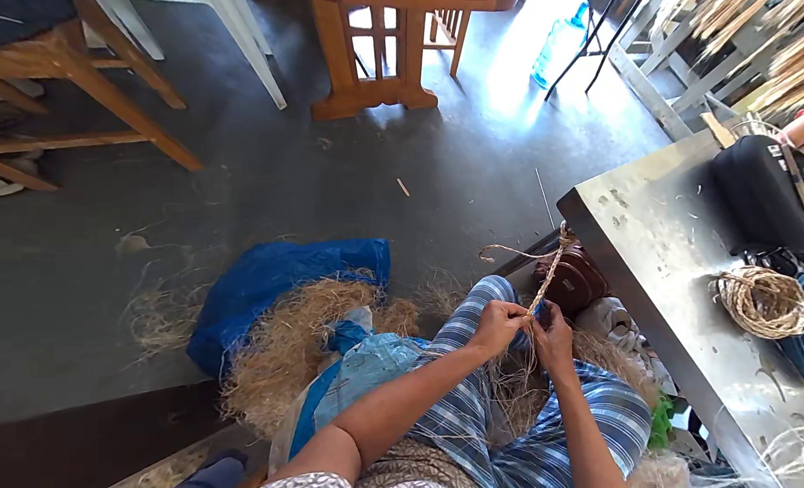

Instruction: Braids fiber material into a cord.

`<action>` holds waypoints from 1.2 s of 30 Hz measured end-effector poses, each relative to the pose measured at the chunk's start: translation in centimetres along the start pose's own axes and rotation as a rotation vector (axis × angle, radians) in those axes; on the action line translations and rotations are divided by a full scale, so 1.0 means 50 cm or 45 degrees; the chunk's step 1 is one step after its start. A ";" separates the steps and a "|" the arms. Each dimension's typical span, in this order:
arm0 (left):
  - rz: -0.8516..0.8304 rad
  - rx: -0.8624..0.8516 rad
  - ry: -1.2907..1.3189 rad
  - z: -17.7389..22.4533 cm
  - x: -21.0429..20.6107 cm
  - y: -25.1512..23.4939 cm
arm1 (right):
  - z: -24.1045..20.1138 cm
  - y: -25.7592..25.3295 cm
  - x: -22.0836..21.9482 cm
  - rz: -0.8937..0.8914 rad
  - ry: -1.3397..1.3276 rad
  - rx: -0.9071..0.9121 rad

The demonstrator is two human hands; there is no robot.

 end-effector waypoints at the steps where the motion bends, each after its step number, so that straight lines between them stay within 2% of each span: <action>1: 0.000 0.001 0.005 0.000 0.000 0.000 | 0.002 -0.001 0.000 0.010 -0.014 0.003; 8: 0.001 0.012 0.026 -0.002 0.000 0.001 | 0.012 0.001 -0.004 0.067 -0.048 0.069; 12: 0.002 0.020 0.026 0.000 -0.001 0.001 | 0.009 0.003 -0.003 0.094 0.055 0.146; 15: 0.001 0.032 0.053 -0.001 0.001 0.002 | 0.014 0.008 0.007 0.028 0.138 0.169; 20: -0.126 0.212 0.347 -0.002 0.013 -0.001 | 0.008 0.011 0.052 -0.205 0.400 -0.088; 27: -0.302 0.552 0.818 0.013 0.026 0.007 | 0.020 0.029 0.054 -0.069 0.142 0.005; 33: -0.435 0.620 1.050 0.009 0.017 0.007 | 0.011 0.019 0.000 -0.092 0.022 0.054; 36: -0.480 0.633 1.093 0.006 0.013 0.005 | 0.014 0.008 -0.021 -0.030 -0.119 0.054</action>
Point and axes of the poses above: each hand's wrist, its own y-axis away from the middle knuckle, its own x-axis out of the back of the hand, z = x × y, the point moved 2 cm from there along -y, towards the middle knuckle, and after that the axes turned 15 degrees about x, right-handed, at the moved point
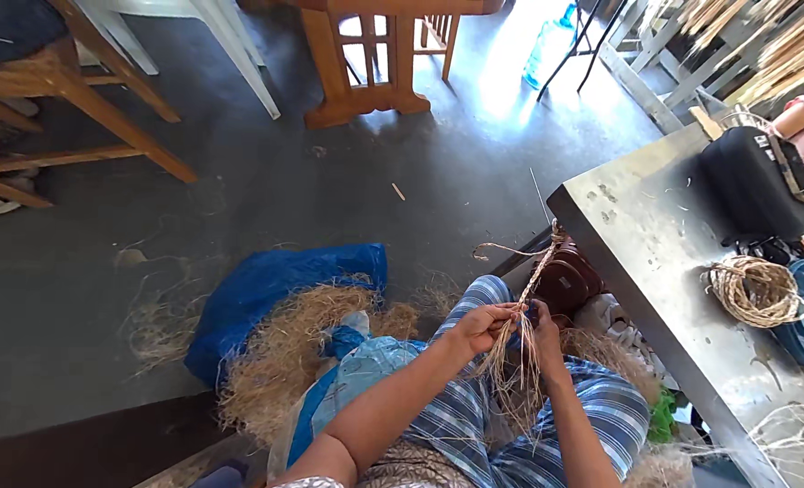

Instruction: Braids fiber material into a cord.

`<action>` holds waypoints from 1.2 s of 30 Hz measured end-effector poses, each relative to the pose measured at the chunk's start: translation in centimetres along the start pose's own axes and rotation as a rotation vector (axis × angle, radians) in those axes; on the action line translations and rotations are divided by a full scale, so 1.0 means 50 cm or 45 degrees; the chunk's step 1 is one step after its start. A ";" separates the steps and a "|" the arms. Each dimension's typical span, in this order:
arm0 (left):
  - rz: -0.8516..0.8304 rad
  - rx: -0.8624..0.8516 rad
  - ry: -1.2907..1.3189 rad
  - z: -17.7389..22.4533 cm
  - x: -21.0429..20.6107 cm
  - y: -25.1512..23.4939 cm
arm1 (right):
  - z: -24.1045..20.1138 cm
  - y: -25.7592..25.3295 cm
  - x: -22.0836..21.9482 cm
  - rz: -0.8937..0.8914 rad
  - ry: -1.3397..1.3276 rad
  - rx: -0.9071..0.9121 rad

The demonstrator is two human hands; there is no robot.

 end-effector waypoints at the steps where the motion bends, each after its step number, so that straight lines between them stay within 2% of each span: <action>1: -0.009 0.003 0.011 -0.002 0.000 -0.001 | 0.002 -0.004 -0.004 0.027 -0.046 -0.010; 5: -0.067 0.024 0.051 -0.007 0.003 -0.007 | 0.003 -0.023 -0.010 0.063 -0.184 -0.081; 12: -0.150 0.036 0.125 -0.012 0.002 -0.011 | -0.001 -0.036 -0.023 0.101 -0.378 -0.035; 18: -0.227 0.036 0.191 -0.018 -0.002 -0.015 | 0.003 -0.041 -0.027 0.109 -0.375 -0.020; 22: -0.226 0.031 0.194 -0.021 -0.002 -0.018 | -0.010 -0.037 -0.024 0.225 -0.342 0.010; 26: -0.212 0.024 0.154 -0.014 0.002 -0.014 | -0.010 -0.024 0.004 0.295 -0.161 -0.026; 29: -0.172 0.003 0.116 -0.003 0.002 -0.003 | -0.020 -0.006 0.051 0.243 0.072 -0.027; 31: -0.181 -0.004 0.109 0.000 0.004 0.001 | -0.020 0.011 0.066 0.157 0.113 0.036; 34: -0.177 0.000 0.141 -0.003 -0.003 0.002 | -0.015 0.025 0.051 0.002 0.140 0.124; 36: -0.185 0.012 0.165 -0.007 -0.008 0.000 | -0.012 0.024 0.035 -0.018 0.190 0.187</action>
Point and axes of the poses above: each hand's wrist, its own y-axis away from the middle knuckle, its own x-axis out of the back of the hand, z = x × y, the point moved 2 cm from there along -y, towards the middle knuckle, and after that the axes turned 15 degrees about x, right-handed, at the moved point
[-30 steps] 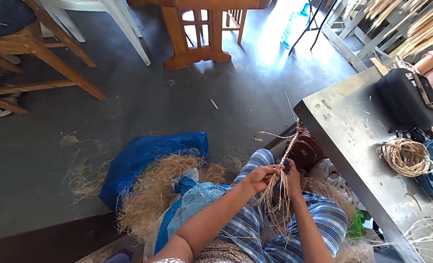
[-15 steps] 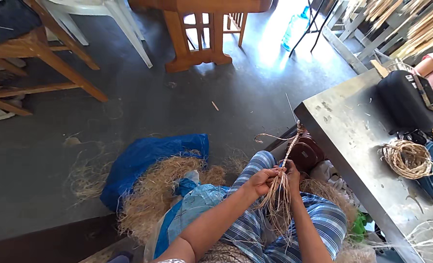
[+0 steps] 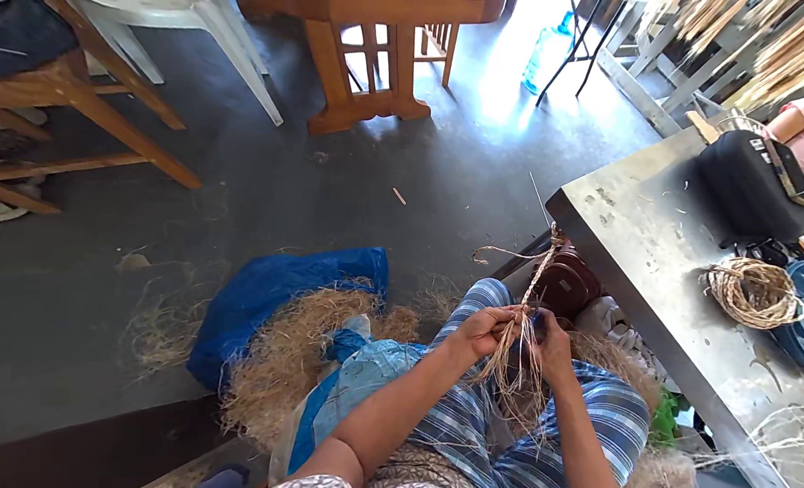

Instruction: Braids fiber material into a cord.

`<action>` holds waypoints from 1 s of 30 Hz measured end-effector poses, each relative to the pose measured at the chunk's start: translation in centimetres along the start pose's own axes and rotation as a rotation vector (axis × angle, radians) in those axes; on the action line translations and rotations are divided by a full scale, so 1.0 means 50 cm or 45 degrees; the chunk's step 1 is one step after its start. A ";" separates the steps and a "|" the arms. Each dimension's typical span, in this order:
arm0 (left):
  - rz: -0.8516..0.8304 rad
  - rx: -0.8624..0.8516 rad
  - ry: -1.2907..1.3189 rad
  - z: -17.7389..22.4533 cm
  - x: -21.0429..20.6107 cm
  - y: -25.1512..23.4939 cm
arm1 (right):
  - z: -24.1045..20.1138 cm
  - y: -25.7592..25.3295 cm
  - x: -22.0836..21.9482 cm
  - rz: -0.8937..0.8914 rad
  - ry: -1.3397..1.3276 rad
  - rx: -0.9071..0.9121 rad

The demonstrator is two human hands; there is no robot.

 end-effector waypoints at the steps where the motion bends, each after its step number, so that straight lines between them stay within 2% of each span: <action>1: -0.001 0.006 0.014 -0.001 -0.001 -0.001 | -0.002 -0.003 -0.005 0.000 0.017 0.025; 10: -0.022 0.012 0.047 -0.001 0.002 -0.006 | 0.004 -0.020 -0.039 -0.029 -0.098 -0.007; 16: -0.013 0.043 0.029 0.011 0.010 -0.004 | 0.011 -0.027 -0.035 -0.046 -0.220 0.075; 27: -0.012 0.074 0.037 0.010 0.008 -0.006 | 0.017 -0.024 -0.030 0.022 -0.126 0.193; 30: -0.008 0.078 0.041 0.011 0.007 -0.004 | 0.021 -0.022 -0.026 0.015 -0.185 0.128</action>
Point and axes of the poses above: each hand's wrist, its own y-axis away from the middle knuckle, its own x-axis out of the back of the hand, z = x × y, the point moved 2 cm from there along -y, towards the middle knuckle, and after that the axes turned 15 degrees about x, right-handed, at the moved point
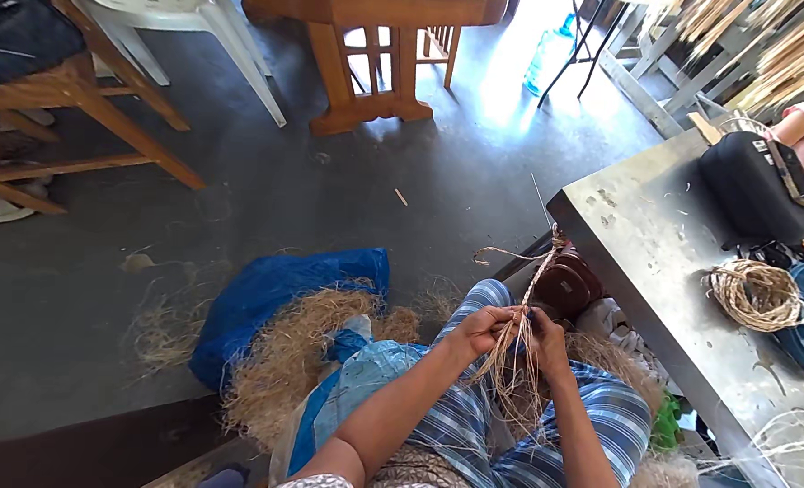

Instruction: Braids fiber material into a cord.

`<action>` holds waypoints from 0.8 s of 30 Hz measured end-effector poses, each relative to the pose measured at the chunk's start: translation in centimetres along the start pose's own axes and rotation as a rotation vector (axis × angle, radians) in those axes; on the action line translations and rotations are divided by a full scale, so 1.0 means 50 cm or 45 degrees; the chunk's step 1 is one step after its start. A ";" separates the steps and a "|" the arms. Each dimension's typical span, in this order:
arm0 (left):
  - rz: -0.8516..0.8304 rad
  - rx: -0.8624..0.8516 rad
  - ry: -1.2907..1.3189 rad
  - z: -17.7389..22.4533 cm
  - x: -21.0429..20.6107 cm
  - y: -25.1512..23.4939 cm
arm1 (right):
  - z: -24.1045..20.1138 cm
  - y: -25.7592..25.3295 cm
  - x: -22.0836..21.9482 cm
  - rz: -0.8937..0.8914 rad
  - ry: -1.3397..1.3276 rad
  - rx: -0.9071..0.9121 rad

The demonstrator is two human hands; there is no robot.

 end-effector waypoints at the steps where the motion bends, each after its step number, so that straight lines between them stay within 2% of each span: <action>1: 0.002 -0.005 0.001 0.000 0.000 0.000 | 0.000 0.001 0.002 0.000 -0.017 -0.040; 5: 0.128 -0.109 -0.219 -0.001 -0.002 0.003 | -0.010 0.008 0.025 0.048 0.066 -0.185; 10: 0.550 -0.586 -1.188 0.014 0.008 0.007 | -0.040 0.007 0.093 -0.008 0.405 -0.229; 14: 0.812 -0.739 -1.722 0.011 -0.001 0.012 | -0.074 0.001 0.118 -0.190 0.571 -0.222; 19: 0.928 -0.920 -2.002 -0.005 0.000 0.001 | -0.080 -0.004 0.109 -0.219 0.723 -0.138; 24: 0.932 -0.938 -2.037 -0.007 0.001 -0.002 | -0.067 -0.015 0.104 -0.228 0.780 -0.120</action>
Point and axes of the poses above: each hand's wrist, its own y-axis away from the middle knuckle, its own x-axis out of the back of the hand, z = x × y, the point moved 2 cm from there along -y, towards the middle knuckle, and after that the axes turned 15 degrees about x, right-handed, at the moved point
